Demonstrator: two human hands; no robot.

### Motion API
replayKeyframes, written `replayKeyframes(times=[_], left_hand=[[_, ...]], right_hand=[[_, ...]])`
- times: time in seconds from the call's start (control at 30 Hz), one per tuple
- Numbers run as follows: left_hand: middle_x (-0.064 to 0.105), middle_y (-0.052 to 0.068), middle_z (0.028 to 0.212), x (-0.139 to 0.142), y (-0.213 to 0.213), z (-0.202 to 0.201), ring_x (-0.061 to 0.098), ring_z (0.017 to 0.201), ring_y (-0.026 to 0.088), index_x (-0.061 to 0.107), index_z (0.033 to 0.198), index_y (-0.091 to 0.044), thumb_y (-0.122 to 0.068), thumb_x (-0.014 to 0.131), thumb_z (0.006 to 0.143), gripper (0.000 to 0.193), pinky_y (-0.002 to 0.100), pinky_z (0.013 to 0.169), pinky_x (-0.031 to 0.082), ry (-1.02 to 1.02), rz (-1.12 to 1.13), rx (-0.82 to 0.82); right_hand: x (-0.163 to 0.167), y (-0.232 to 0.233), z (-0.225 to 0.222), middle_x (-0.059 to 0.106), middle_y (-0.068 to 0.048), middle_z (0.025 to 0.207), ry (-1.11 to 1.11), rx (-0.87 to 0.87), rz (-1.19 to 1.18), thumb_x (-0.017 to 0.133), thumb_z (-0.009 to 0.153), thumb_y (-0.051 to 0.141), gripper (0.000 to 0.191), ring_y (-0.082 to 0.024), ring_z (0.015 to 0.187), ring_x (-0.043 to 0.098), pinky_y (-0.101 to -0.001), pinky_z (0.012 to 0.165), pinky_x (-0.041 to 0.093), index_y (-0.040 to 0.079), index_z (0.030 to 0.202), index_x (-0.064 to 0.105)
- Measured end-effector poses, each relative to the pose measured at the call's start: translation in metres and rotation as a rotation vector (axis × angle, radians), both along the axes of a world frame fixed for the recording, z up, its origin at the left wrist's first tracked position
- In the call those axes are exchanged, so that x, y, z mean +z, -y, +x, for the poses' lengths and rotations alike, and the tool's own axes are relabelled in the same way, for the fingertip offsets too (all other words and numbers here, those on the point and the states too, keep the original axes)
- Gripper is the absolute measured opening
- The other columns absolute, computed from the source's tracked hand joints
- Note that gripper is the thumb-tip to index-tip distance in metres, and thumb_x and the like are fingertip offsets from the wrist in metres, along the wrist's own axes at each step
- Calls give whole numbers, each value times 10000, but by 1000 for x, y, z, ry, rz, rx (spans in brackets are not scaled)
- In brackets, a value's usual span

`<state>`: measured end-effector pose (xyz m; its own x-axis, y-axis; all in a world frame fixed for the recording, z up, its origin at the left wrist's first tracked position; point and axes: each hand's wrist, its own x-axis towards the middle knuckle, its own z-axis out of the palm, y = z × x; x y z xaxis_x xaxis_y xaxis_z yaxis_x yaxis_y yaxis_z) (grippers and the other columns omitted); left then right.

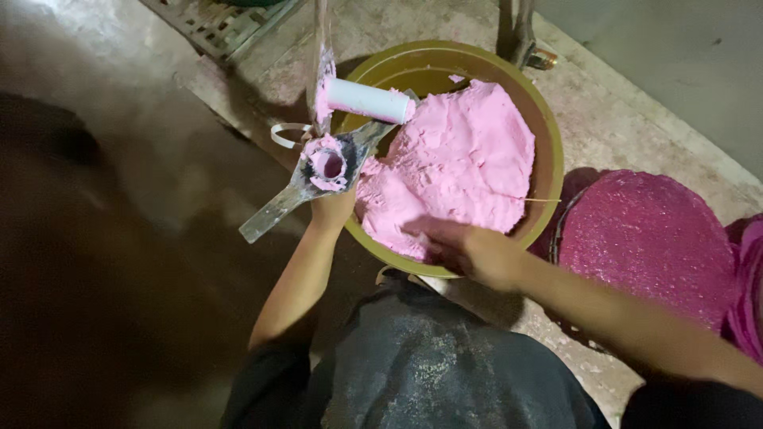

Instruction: The person scoops pink paste from a large basin into a handheld wooden mold, presses the mold plunger to form a round disc, and ejects the disc onto a round tray alongside previously formed discs. They repeat this cycle continuously, occasionally repositioning discs on the tray.

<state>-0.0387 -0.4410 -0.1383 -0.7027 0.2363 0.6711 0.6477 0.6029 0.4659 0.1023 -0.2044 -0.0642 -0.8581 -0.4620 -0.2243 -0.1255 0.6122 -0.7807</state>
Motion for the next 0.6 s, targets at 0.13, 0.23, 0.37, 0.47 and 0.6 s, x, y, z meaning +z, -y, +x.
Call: replayKeyframes(times=[0.13, 0.23, 0.37, 0.47, 0.6], left_hand=[[667, 176, 1115, 12, 0, 6, 650, 1052, 372, 643, 1104, -49, -130, 773, 916, 242, 470, 943, 530, -39, 43, 1], [668, 177, 1135, 34, -11, 19, 666, 1059, 365, 641, 1115, -66, -183, 803, 880, 309, 458, 942, 551, -20, 130, -66], [676, 177, 1183, 57, -33, 41, 679, 1074, 361, 633, 1181, -80, -251, 783, 813, 433, 463, 918, 557, -15, 61, -254], [690, 163, 1137, 62, -49, 49, 682, 999, 358, 632, 1195, -91, -280, 740, 814, 439, 468, 836, 558, 63, -84, -300], [704, 118, 1014, 59, -67, 54, 687, 921, 324, 643, 1192, -121, -277, 631, 989, 257, 460, 822, 563, 315, -111, -325]], right_hand=[[37, -29, 36, 721, -125, 1193, 187, -82, 157, 565, 927, 57, 529, -240, 1016, 730, -328, 932, 560, 164, 1444, 585], [66, -64, 38, 792, -129, 1149, 56, -141, 18, 572, 998, 84, 385, -249, 1003, 755, -361, 915, 564, 119, 1372, 659], [106, -88, 22, 724, -263, 895, 392, -365, 257, 538, 1016, 187, 423, -417, 730, 604, -477, 652, 514, 238, 1419, 658], [138, -85, 13, 787, -51, 893, -271, -125, 592, 659, 911, 269, 290, -256, 750, 743, -398, 658, 566, 244, 1183, 755], [129, -24, 7, 694, -26, 903, -463, 11, 1008, 557, 917, 216, 406, -236, 657, 688, -402, 525, 548, 293, 1304, 654]])
